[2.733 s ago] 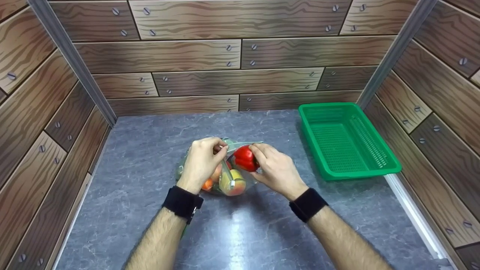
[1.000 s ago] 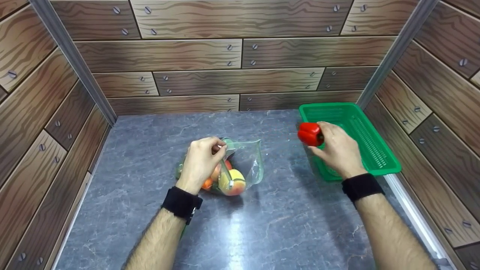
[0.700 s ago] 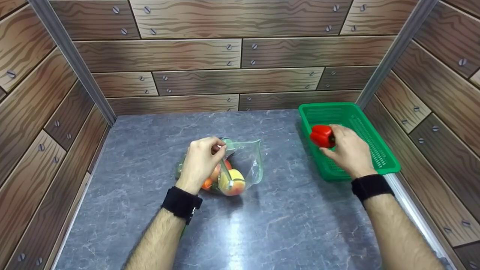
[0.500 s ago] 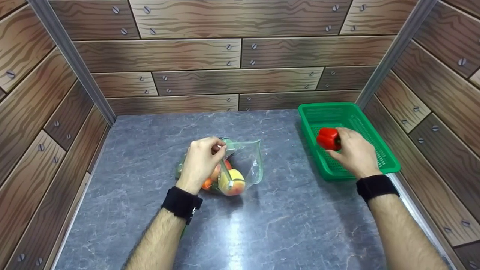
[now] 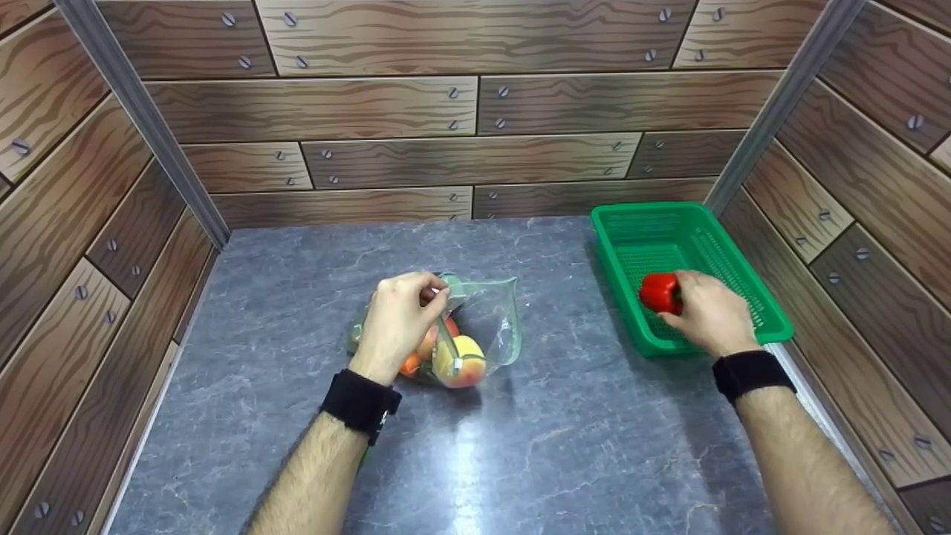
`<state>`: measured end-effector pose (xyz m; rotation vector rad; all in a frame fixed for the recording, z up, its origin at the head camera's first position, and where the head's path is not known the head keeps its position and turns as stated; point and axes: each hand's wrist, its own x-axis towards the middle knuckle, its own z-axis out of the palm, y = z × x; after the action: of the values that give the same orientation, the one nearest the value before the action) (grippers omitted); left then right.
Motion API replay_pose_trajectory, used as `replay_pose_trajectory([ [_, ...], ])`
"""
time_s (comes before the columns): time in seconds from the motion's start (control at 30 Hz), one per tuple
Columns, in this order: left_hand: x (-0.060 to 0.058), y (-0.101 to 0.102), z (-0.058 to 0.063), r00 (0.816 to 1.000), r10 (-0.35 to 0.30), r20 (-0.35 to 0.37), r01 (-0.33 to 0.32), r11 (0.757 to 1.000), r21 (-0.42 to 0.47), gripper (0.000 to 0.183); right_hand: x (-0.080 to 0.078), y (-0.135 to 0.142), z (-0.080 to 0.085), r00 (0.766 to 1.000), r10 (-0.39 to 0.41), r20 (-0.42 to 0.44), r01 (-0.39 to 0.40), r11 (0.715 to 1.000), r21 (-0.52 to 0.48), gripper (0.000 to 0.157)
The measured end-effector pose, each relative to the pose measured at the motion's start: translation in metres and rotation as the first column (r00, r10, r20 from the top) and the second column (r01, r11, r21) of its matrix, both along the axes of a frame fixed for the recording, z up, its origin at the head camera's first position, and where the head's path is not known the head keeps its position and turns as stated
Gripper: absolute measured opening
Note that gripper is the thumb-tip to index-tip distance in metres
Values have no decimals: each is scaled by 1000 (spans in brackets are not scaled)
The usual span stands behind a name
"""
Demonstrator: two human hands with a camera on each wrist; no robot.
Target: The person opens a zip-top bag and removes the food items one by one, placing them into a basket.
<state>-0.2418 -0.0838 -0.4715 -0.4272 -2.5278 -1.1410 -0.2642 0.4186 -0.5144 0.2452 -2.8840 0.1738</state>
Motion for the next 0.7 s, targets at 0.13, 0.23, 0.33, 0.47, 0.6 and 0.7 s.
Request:
replay_pose_trajectory([
  [0.13,-1,1,0,1000,-6,-2,6,1000,-2,7,1,1,-4,998,-3,62,3,1000,3,78],
  [0.23,-1,1,-1,1000,-11,-6,11,1000,-1,8,1,0,-6,995,-2,99,1,1000,8,78],
  [0.33,-1,0,-2,1000,-12,-6,12,1000,0,8,1,-2,-8,993,10,122,-12,1000,14,74],
  [0.47,-2,0,-3,1000,-13,-3,13,1000,5,8,-1,-3,-9,990,28,139,-31,999,17,64],
  [0.6,-2,0,-3,1000,-11,3,11,1000,4,8,-2,0,-9,985,37,171,-41,999,20,58],
  [0.7,-1,0,-3,1000,-10,2,10,1000,1,8,-3,1,-9,974,33,225,-37,999,11,57],
])
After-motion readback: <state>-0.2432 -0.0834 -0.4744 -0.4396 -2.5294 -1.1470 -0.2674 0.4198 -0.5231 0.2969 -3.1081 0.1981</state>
